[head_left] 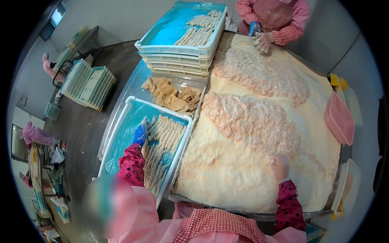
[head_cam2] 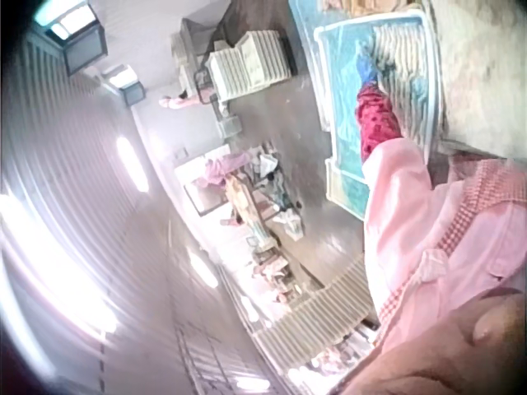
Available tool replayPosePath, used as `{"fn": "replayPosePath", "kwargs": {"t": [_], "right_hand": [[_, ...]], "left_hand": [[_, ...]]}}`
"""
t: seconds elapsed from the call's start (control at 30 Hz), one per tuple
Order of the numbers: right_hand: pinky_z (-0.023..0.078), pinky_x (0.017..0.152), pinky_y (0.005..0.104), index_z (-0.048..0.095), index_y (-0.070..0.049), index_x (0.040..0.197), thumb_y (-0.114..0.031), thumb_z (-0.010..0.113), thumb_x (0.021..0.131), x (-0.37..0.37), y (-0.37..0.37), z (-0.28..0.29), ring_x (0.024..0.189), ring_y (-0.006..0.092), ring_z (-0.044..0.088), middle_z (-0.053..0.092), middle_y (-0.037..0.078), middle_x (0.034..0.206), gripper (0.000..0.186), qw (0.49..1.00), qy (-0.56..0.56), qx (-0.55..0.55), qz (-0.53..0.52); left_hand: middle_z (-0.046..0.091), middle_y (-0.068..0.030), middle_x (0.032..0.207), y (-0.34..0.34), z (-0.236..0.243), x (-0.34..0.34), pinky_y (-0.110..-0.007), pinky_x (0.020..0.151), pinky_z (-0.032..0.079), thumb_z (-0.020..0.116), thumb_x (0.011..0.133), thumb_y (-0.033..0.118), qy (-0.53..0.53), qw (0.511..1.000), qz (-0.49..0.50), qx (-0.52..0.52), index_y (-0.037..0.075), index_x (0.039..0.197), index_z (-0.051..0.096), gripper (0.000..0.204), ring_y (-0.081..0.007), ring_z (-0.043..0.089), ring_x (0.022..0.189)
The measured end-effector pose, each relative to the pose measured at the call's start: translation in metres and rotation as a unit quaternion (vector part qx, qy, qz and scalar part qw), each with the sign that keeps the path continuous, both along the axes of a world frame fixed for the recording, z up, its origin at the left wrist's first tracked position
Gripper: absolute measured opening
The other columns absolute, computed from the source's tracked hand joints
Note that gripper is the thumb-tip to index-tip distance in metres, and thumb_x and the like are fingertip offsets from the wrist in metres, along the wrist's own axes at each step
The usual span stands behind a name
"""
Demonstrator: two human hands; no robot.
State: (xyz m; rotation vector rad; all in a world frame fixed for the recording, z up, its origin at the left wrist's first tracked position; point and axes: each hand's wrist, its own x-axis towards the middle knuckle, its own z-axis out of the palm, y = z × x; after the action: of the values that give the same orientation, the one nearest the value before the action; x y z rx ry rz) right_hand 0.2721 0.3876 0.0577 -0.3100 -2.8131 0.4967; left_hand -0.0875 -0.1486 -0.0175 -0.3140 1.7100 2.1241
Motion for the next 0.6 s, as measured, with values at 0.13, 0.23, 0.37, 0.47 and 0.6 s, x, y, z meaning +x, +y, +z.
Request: {"fn": "replayPosePath", "kwargs": {"t": [0.13, 0.23, 0.37, 0.47, 0.6], "right_hand": [[0.045, 0.072, 0.0336, 0.056, -0.005, 0.089, -0.005, 0.061, 0.07, 0.001, 0.0, 0.023, 0.078, 0.0239, 0.056, 0.058, 0.007, 0.083, 0.02, 0.949, 0.109, -0.219, -0.198], [0.044, 0.075, 0.0286, 0.058, -0.004, 0.091, -0.008, 0.059, 0.074, 0.024, -0.023, 0.023, 0.083, 0.0169, 0.057, 0.059, 0.005, 0.087, 0.018, 0.982, -0.001, -0.188, -0.028], [0.045, 0.075, 0.0312, 0.059, -0.004, 0.089, -0.016, 0.061, 0.074, 0.043, -0.029, 0.012, 0.084, 0.0221, 0.058, 0.06, 0.01, 0.09, 0.019, 0.955, -0.019, -0.273, -0.115], [0.047, 0.072, 0.0325, 0.059, -0.004, 0.091, -0.016, 0.061, 0.074, 0.037, -0.065, 0.037, 0.08, 0.0258, 0.059, 0.061, 0.012, 0.089, 0.021, 0.91, -0.073, -0.329, -0.244], [0.047, 0.07, 0.0338, 0.055, -0.005, 0.096, -0.014, 0.058, 0.077, 0.03, -0.125, 0.014, 0.079, 0.0279, 0.058, 0.059, 0.014, 0.089, 0.021, 0.998, 0.0, -0.034, -0.054]], "left_hand": [[0.05, -0.0099, 0.118, 0.019, -0.002, -0.016, -0.035, 0.092, 0.039, 0.044, 0.091, 0.036, 0.107, 0.978, 0.024, -0.178, 0.002, 0.125, 0.044, 0.048, -0.0218, 0.05, 0.103], [0.048, -0.0134, 0.122, 0.057, 0.014, 0.01, -0.034, 0.096, 0.036, 0.041, 0.093, 0.025, 0.251, 0.959, 0.005, -0.128, 0.001, 0.13, 0.038, 0.044, -0.021, 0.044, 0.113], [0.051, -0.0119, 0.121, 0.118, 0.069, 0.096, -0.035, 0.091, 0.039, 0.055, 0.086, 0.029, 0.011, 0.993, -0.08, 0.09, 0.004, 0.121, 0.049, 0.043, -0.0243, 0.051, 0.108], [0.058, -0.0162, 0.103, 0.189, 0.099, 0.169, -0.039, 0.074, 0.046, 0.061, 0.077, 0.035, 0.521, 0.641, -0.395, -0.402, 0.006, 0.114, 0.053, 0.047, -0.0323, 0.057, 0.088], [0.06, -0.0126, 0.099, 0.244, 0.051, 0.243, -0.039, 0.073, 0.047, 0.057, 0.079, 0.021, 0.496, 0.658, -0.42, -0.381, 0.011, 0.114, 0.054, 0.036, -0.0291, 0.058, 0.086]]}}
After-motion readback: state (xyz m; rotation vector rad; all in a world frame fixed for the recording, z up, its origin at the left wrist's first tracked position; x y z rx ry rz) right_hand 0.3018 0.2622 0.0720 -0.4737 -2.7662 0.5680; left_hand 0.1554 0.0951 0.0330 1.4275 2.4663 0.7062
